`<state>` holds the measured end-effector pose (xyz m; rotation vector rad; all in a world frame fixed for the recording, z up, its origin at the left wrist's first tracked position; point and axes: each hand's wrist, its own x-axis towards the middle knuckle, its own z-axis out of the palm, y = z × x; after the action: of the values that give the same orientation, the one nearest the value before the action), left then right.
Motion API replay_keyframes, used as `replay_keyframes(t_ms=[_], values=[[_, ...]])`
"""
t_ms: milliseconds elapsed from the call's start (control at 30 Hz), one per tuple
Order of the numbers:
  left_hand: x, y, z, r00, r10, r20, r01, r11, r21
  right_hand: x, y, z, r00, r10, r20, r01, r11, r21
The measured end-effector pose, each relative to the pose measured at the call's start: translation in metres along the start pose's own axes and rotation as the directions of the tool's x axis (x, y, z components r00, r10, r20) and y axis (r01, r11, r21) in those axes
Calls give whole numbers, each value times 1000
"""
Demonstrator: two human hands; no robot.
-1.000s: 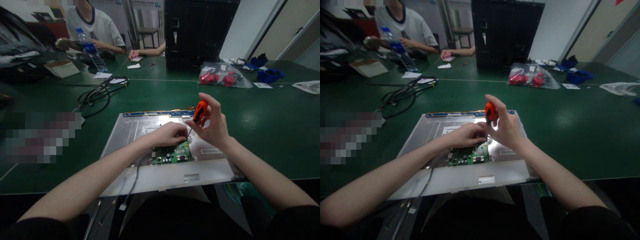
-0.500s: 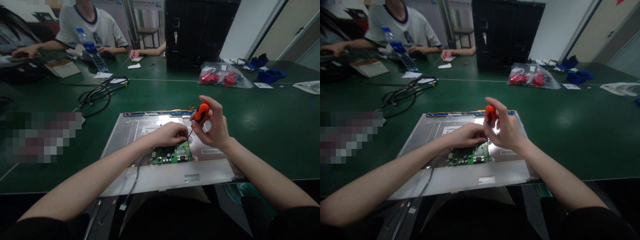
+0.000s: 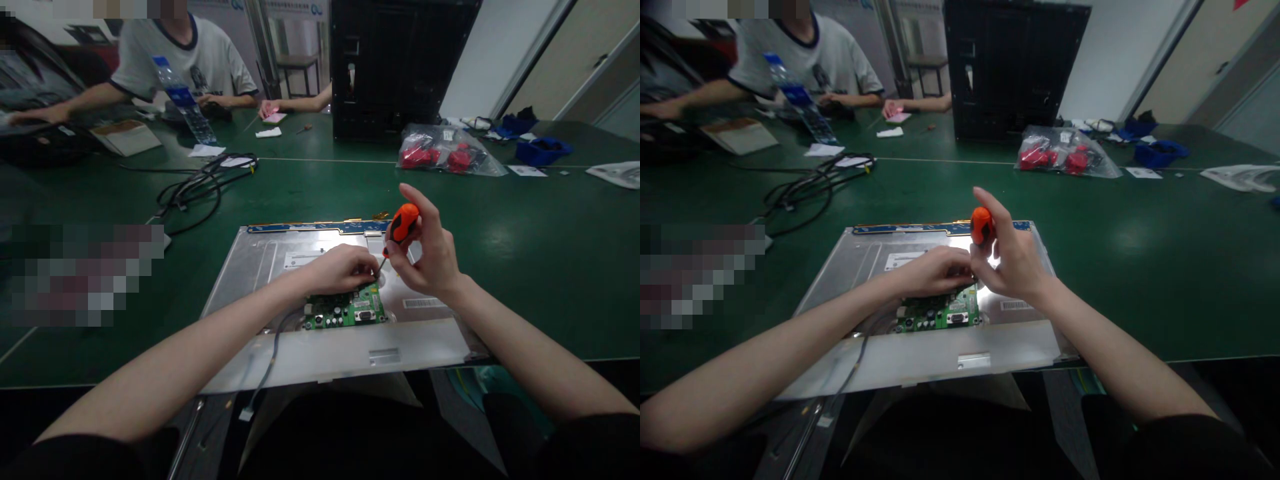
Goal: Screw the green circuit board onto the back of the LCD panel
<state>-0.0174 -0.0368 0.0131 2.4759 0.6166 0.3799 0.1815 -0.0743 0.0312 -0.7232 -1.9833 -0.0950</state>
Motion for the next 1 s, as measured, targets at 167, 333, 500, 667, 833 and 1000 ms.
replay_keyframes(t_ms=[167,333,500,667,833,1000], values=[[0,-1,2,1000,3,-23,-3,1000,7,1,0,-1,1000,5,-4,-5,1000,-20],[-1,-1,3,1000,-12,-12,12,1000,-16,0,1,2,998,31,-53,-32,999,-26],[0,0,2,1000,-21,-6,21,1000,-11,-1,5,6,997,-11,-76,14,999,37],[0,0,1,999,-37,-18,37,999,-8,-2,5,5,997,6,-81,-3,999,38],[0,-1,2,999,-37,-13,37,999,-7,-3,5,5,997,-8,-74,7,1000,-5],[1,-2,3,999,-32,2,32,999,-7,-2,5,3,998,-19,-52,19,1000,8]])
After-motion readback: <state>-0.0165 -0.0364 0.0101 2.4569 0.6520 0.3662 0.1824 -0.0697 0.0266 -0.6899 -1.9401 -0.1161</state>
